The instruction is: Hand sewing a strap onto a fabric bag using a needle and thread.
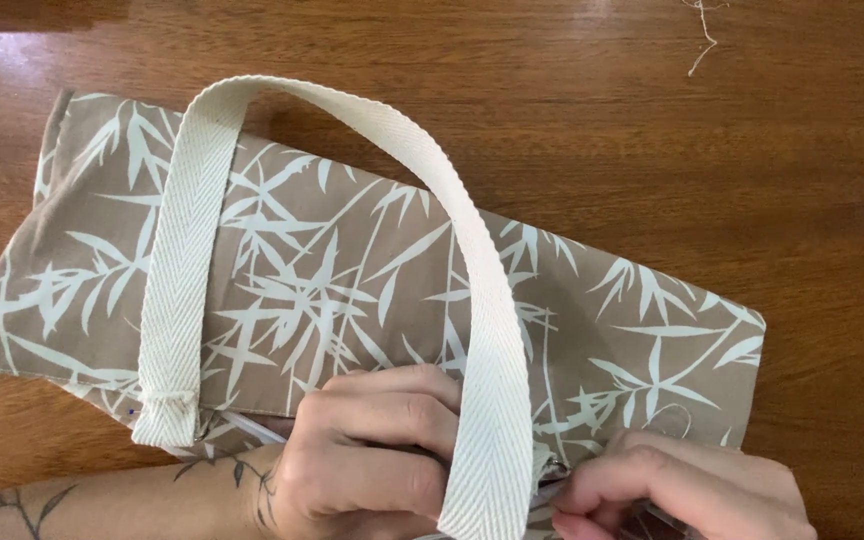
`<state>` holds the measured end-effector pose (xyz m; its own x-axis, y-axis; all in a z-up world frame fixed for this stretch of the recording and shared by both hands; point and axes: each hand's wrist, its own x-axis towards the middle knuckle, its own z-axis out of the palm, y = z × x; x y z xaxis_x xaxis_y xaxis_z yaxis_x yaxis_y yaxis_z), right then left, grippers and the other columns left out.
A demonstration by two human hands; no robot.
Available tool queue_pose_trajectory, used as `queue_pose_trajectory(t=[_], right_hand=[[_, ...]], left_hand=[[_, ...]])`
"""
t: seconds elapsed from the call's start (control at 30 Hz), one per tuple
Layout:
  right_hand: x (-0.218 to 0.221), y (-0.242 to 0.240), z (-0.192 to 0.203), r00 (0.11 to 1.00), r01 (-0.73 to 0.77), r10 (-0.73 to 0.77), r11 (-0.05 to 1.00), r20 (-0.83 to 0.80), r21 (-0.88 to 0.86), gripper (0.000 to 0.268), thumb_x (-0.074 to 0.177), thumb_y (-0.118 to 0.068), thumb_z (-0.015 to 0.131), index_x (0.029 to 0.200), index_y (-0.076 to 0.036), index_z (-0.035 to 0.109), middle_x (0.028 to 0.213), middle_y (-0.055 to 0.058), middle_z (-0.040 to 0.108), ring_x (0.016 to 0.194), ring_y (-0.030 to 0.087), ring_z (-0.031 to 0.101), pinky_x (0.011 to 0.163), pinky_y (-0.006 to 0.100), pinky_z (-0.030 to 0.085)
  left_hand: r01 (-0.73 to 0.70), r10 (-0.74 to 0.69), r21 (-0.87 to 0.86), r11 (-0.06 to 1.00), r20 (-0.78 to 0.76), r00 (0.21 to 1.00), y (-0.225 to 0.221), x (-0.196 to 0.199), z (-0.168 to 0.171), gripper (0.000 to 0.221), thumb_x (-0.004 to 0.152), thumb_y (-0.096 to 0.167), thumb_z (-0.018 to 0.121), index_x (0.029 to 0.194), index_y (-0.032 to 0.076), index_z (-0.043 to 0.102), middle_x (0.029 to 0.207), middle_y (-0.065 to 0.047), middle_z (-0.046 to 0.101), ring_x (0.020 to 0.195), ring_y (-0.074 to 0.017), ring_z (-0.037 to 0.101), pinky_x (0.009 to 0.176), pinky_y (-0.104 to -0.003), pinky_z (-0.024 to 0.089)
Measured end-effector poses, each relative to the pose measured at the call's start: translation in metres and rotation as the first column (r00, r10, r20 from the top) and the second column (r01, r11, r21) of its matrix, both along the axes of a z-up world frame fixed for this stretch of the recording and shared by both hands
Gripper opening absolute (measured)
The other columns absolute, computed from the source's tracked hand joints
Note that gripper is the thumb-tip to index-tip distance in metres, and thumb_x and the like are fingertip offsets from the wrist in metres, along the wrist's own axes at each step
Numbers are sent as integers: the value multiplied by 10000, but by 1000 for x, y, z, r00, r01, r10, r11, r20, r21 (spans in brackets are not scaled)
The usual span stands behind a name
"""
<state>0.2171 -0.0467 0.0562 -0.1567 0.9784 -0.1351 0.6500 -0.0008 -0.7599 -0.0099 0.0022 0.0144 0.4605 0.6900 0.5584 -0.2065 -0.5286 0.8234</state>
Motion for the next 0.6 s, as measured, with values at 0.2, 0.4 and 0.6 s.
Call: queue_pose_trajectory(t=[0.2,0.4,0.6], right_hand=[[-3,-3,-4,998,48,-49,999,-48,-12,194,670,-265,874,529,-195,761,473,-109,655,395,-30,564,403,77,484],[-13,-1,0,995,83,-82,996,-53,27,224,672,-245,857,504,-176,728,471,-88,578,413,5,461,395,135,361],[-19,3,-3,999,33,-31,991,-21,133,232,694,-242,837,540,-165,681,472,-88,578,386,5,471,370,134,359]], left_hand=[[8,-9,13,1000,29,1000,1,1,-3,376,1043,155,446,718,1,553,823,-131,588,713,-327,593,674,-384,541],[15,-15,5,1000,32,999,-1,1,-5,324,1023,122,484,732,2,559,835,-130,595,709,-323,586,665,-385,529],[32,-32,-8,999,17,999,0,1,-2,315,1026,121,483,762,-6,600,865,-126,619,743,-310,623,678,-371,563]])
